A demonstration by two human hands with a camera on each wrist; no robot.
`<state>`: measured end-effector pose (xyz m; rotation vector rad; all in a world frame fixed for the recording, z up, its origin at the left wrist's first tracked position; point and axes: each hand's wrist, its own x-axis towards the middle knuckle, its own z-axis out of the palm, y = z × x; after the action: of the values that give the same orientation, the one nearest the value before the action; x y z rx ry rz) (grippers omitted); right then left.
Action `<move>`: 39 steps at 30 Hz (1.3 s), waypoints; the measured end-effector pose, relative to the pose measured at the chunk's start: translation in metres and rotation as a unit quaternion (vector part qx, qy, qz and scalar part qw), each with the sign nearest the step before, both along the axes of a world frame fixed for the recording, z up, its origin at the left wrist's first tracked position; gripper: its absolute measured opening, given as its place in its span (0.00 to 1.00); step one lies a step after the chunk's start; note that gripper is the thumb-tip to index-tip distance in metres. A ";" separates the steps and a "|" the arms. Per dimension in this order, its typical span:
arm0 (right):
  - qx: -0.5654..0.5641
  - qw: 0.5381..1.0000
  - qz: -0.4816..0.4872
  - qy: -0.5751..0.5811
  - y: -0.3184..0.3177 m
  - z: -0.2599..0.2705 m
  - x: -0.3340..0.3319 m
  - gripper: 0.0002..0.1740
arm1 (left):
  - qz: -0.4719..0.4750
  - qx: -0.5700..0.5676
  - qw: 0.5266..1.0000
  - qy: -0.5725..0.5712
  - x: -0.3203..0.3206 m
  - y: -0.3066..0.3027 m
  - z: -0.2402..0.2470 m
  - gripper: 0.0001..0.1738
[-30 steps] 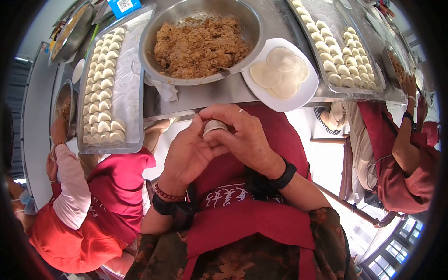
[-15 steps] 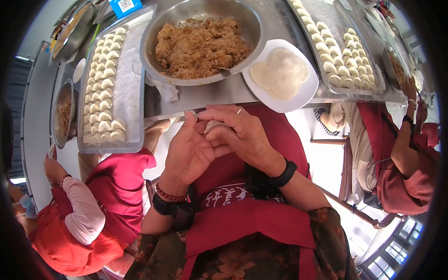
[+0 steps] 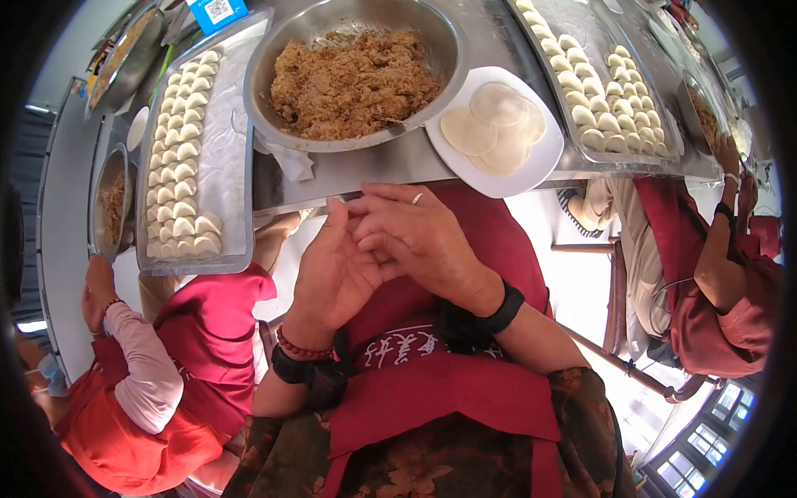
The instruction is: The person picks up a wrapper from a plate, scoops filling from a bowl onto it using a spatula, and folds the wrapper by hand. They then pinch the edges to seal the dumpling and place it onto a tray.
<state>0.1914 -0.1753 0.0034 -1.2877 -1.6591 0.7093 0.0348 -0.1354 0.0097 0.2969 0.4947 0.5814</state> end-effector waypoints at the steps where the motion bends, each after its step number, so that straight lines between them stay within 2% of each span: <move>1: 0.003 1.000 0.004 0.003 0.001 0.002 0.000 0.13 | 0.015 -0.007 1.000 0.002 0.000 -0.001 0.002 0.34; 4: -0.008 0.999 -0.012 0.043 0.000 0.004 0.002 0.14 | 0.015 -0.006 1.000 -0.008 -0.003 -0.001 -0.001 0.35; 13: 0.034 0.999 -0.009 -0.027 0.001 0.001 -0.001 0.14 | 0.007 -0.013 1.000 0.001 0.001 -0.002 0.000 0.36; 16: -0.003 0.999 -0.008 0.049 0.000 0.008 0.000 0.14 | 0.027 -0.014 0.999 -0.026 0.000 -0.003 0.001 0.37; 22: 0.004 0.996 -0.011 0.086 0.000 0.001 0.000 0.13 | 0.023 0.000 0.998 -0.062 0.000 -0.003 0.002 0.37; 28: 0.038 0.999 -0.012 0.015 0.002 0.001 0.002 0.14 | 0.036 -0.011 0.996 -0.075 0.000 -0.005 -0.003 0.35; 31: -0.023 0.991 -0.056 0.119 -0.001 0.006 -0.004 0.13 | 0.067 -0.024 0.994 -0.082 0.000 -0.005 0.000 0.36; 32: -0.025 0.991 -0.057 0.120 -0.001 0.006 -0.004 0.12 | 0.082 -0.036 0.993 -0.080 0.000 -0.006 0.002 0.37; 35: -0.012 0.991 -0.050 0.120 -0.001 0.004 -0.003 0.10 | 0.097 -0.028 0.993 -0.066 0.001 -0.007 0.000 0.36; 38: 0.018 0.994 -0.031 0.101 0.000 0.001 0.001 0.09 | 0.094 -0.032 0.989 -0.113 0.002 -0.009 -0.004 0.32; 39: 0.016 0.996 -0.028 0.084 -0.001 0.004 0.003 0.09 | 0.079 -0.014 0.995 -0.064 0.002 -0.009 -0.001 0.30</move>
<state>0.1947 -0.1760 0.0074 -1.2133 -1.4873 0.7335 0.0364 -0.1442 0.0086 0.1933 0.4051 0.7414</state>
